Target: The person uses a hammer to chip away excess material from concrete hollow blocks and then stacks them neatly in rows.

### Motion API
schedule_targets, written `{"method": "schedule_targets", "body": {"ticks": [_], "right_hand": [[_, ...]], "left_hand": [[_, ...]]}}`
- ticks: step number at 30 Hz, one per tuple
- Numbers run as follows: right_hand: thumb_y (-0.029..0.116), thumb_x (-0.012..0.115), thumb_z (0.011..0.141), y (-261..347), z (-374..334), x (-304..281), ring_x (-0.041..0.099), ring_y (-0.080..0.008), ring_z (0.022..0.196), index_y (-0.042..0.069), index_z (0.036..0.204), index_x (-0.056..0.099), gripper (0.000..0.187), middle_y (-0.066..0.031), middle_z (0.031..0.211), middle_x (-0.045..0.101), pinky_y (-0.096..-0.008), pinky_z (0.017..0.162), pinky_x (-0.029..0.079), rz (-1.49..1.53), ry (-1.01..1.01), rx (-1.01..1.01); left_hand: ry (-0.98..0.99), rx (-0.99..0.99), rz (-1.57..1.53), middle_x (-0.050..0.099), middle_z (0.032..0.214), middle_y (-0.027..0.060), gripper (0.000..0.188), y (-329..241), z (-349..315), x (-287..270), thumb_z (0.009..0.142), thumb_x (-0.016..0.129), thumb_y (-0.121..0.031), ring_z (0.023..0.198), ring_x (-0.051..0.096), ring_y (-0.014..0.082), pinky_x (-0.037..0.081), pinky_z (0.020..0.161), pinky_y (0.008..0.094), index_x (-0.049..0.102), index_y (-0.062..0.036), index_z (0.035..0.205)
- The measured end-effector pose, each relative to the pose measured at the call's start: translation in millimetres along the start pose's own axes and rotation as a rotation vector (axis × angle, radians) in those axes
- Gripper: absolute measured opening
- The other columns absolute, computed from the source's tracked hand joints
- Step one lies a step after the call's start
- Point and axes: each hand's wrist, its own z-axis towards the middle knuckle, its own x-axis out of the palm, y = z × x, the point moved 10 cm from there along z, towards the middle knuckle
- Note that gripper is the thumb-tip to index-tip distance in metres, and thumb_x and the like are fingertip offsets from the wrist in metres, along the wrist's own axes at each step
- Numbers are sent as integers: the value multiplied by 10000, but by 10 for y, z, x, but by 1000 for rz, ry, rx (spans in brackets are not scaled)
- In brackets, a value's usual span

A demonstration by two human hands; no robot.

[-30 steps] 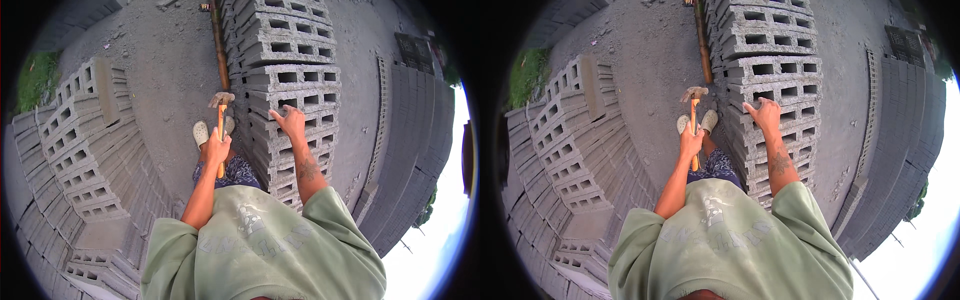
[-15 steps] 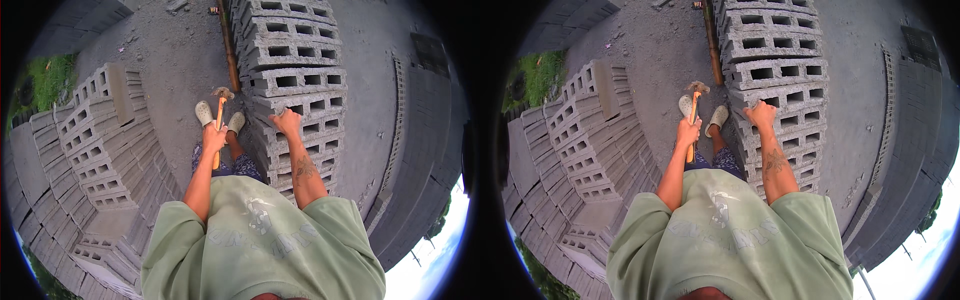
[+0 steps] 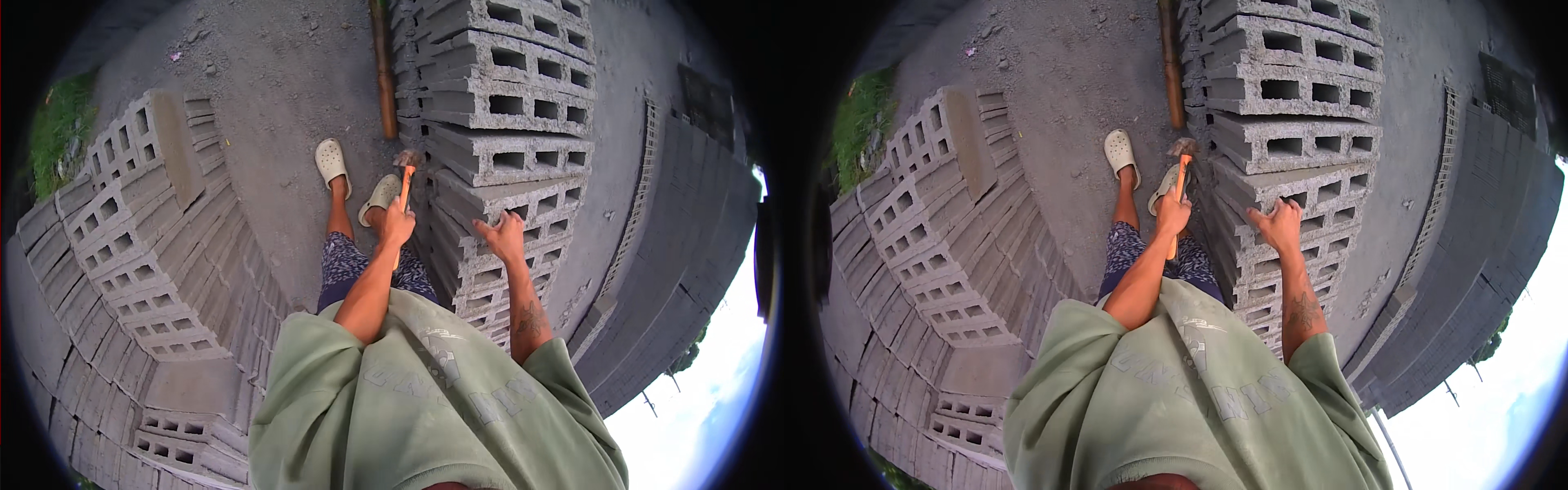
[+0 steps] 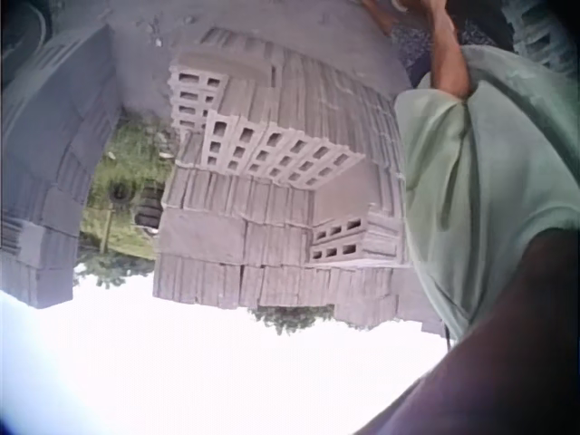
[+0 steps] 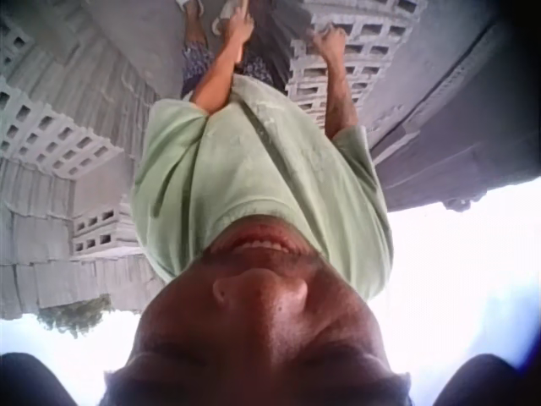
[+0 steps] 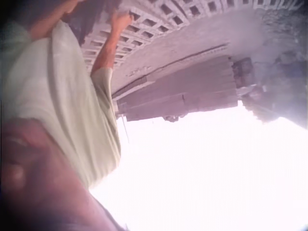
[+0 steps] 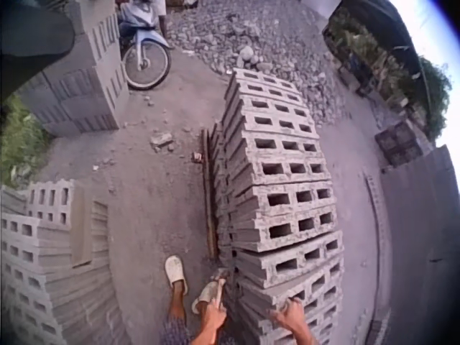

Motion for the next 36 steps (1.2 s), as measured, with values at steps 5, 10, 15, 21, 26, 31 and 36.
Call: {"method": "schedule_targets", "body": {"ticks": [5, 10, 15, 21, 26, 31, 36], "right_hand": [[399, 759, 694, 194, -63, -540, 635, -345, 765, -35, 929, 653, 505, -161, 765, 669, -399, 858, 443, 268, -182, 160], [528, 702, 699, 675, 529, -648, 625, -334, 859, -30, 889, 660, 592, -172, 804, 669, -412, 904, 391, -37, -499, -224], [544, 690, 632, 278, 1015, -104, 616, -364, 798, -42, 795, 646, 611, -216, 750, 651, -418, 890, 385, -210, -168, 52], [412, 736, 625, 385, 809, -412, 610, -365, 676, -83, 732, 612, 521, -206, 597, 597, -417, 751, 450, -21, -21, 102], [384, 760, 623, 387, 797, -452, 573, -309, 552, -100, 652, 553, 527, -190, 538, 551, -397, 618, 460, 35, -26, 95], [358, 771, 625, 445, 750, -451, 536, -284, 500, -86, 579, 505, 519, -183, 504, 517, -396, 586, 447, 33, -31, 78], [353, 771, 621, 293, 758, -470, 530, -284, 511, -76, 561, 485, 520, -197, 522, 518, -400, 575, 436, 24, -32, 110]], "left_hand": [[-127, -100, -287, 599, 709, 133, 174, 98, 142, -722, 777, 601, -68, 658, 626, 257, 484, 617, 361, 512, -1, 910], [-1, -188, -398, 563, 668, 92, 155, -152, 58, -797, 789, 594, -58, 523, 580, 182, 448, 450, 316, 503, -12, 905], [12, -162, -341, 546, 634, 83, 145, -206, 140, -739, 788, 592, -72, 442, 550, 185, 423, 396, 316, 507, -21, 895], [-188, 18, -636, 516, 611, 52, 124, -807, 153, -1222, 812, 557, -47, 402, 490, 133, 390, 361, 283, 482, -15, 905], [-292, 205, -386, 588, 710, 143, 139, -741, 463, -605, 803, 565, -79, 522, 597, 250, 486, 484, 358, 516, 9, 898], [377, -295, -45, 635, 972, 238, 387, -238, 541, 60, 792, 559, -153, 909, 625, 374, 495, 723, 434, 523, 24, 1133], [-241, 32, -718, 490, 609, 21, 111, -623, 490, -743, 836, 517, -56, 381, 470, 113, 376, 326, 259, 467, -64, 935]]}}
